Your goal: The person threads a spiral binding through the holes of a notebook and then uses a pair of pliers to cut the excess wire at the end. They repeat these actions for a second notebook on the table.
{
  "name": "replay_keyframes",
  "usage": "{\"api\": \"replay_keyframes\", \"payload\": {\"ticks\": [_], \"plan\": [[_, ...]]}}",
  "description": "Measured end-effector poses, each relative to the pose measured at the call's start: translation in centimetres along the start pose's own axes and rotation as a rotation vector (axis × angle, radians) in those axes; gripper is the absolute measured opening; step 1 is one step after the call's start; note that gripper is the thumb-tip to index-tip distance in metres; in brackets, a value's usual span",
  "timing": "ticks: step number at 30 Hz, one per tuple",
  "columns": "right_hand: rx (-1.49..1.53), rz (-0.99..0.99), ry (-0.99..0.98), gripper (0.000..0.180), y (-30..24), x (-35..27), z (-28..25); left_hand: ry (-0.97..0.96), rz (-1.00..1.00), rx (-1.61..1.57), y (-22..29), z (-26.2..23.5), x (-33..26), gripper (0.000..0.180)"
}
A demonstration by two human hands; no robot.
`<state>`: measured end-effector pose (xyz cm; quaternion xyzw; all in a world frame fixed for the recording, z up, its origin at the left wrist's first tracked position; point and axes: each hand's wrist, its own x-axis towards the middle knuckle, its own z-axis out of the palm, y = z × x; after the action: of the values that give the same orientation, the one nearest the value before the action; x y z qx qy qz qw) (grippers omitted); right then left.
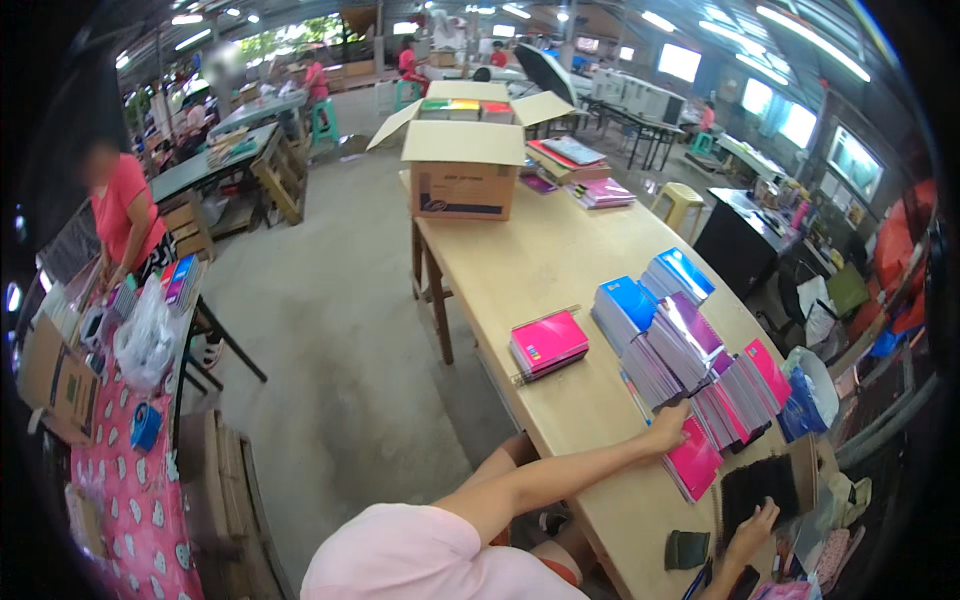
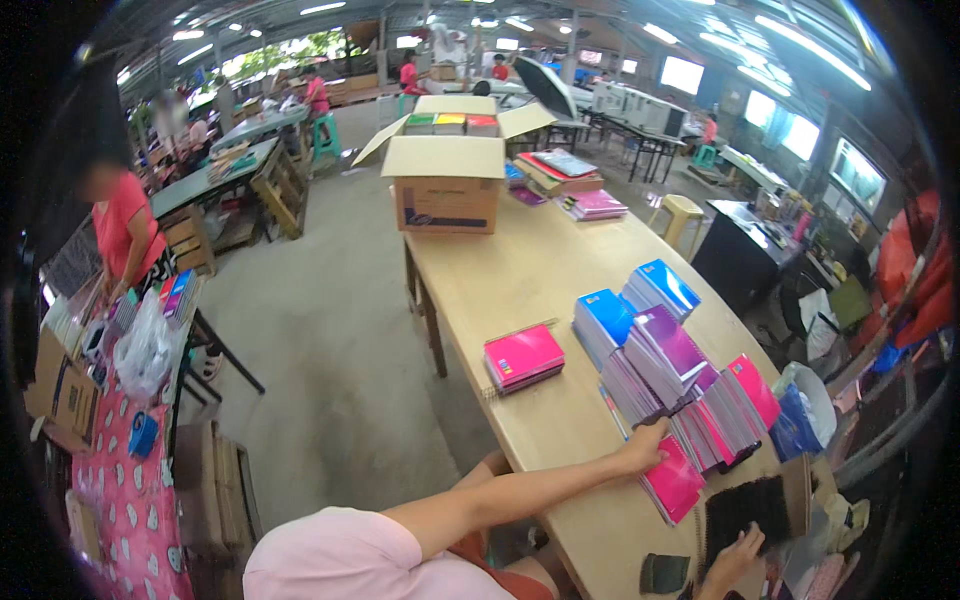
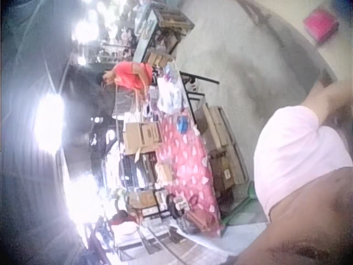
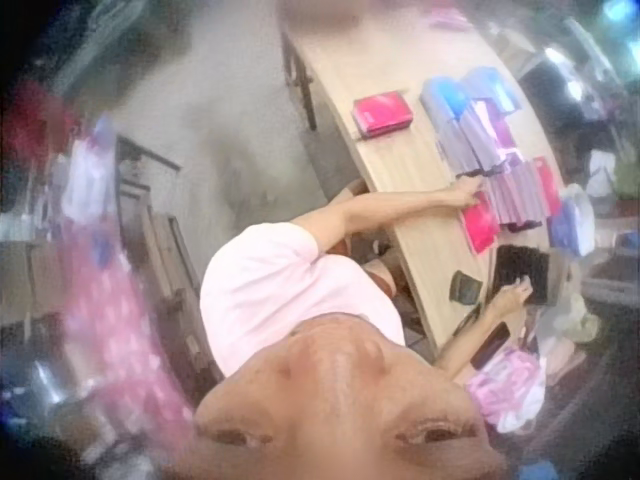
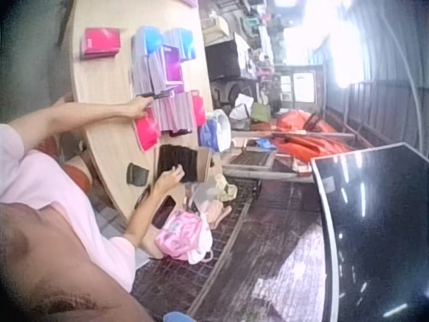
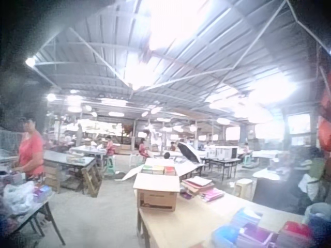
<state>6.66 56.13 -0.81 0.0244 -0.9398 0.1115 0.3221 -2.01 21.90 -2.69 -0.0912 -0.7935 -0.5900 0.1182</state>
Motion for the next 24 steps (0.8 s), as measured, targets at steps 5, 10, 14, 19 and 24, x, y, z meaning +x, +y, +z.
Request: {"api": "replay_keyframes", "payload": {"ticks": [5, 10, 14, 19, 24], "plan": [[0.124, -0.103, 0.071, 0.03, 1.4, 0.0, -4.1, -0.094, 0.14, -0.448, 3.0, -3.5, -5.4, 0.063], [0.109, -0.013, -0.06, 0.023, -9.8, -2.7, -12.5, -0.263, 0.318, -0.198, 0.8, -8.5, -12.3, 0.049], [0.074, -0.045, -0.252, 0.021, -13.8, -3.3, -13.2, -0.176, 0.302, -0.076, 0.0, -7.1, -14.7, 0.034], [0.111, -0.213, -0.172, 0.033, -12.9, -4.1, -11.0, 0.045, 0.29, 0.046, 0.9, -4.0, -13.6, 0.051], [0.499, 0.021, -0.449, 0.024, -16.5, -1.9, -6.9, 0.113, 0.247, 0.137, -0.8, -4.8, -14.1, 0.056]]}}
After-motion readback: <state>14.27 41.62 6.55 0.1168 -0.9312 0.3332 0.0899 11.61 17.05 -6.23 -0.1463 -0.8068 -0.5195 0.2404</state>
